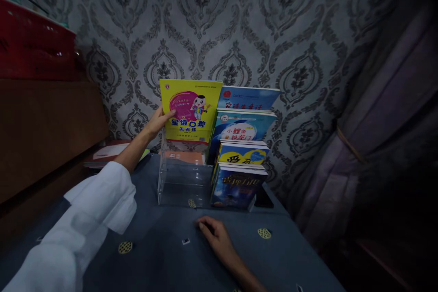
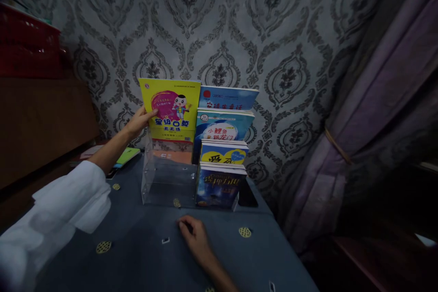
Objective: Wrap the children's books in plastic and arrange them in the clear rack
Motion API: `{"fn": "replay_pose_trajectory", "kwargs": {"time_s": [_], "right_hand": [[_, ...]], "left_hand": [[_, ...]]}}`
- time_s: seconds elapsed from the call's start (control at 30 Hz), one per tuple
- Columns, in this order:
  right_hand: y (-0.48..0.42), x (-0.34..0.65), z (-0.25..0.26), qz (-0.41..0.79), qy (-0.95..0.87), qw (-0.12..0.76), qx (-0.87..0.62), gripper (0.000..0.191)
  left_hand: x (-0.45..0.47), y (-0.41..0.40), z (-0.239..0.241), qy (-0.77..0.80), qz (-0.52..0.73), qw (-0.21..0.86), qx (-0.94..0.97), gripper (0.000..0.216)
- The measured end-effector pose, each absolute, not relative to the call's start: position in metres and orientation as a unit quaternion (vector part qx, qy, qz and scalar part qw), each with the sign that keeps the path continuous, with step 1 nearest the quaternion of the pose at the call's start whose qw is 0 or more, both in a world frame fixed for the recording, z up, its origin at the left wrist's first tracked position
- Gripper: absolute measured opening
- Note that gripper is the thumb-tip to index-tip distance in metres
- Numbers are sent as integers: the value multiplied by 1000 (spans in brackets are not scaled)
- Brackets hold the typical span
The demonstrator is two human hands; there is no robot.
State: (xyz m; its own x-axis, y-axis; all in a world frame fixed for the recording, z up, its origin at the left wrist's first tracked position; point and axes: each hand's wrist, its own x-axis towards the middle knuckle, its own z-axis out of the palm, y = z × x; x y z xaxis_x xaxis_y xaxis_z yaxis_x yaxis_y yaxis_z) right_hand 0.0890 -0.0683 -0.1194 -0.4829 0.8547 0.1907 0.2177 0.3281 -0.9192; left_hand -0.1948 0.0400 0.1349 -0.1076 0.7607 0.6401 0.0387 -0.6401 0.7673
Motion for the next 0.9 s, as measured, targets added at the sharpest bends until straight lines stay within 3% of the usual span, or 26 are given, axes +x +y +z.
{"fn": "replay_pose_trajectory", "kwargs": {"time_s": [0.73,0.9], "right_hand": [[-73,89,-117,447,-729,357,-376,58],[-82,106,-47,320,-768,444,-332,42]], "left_hand": [[-200,61,141,369,647,309,591,68],[-199,56,141,362,646,314,594,65]]}}
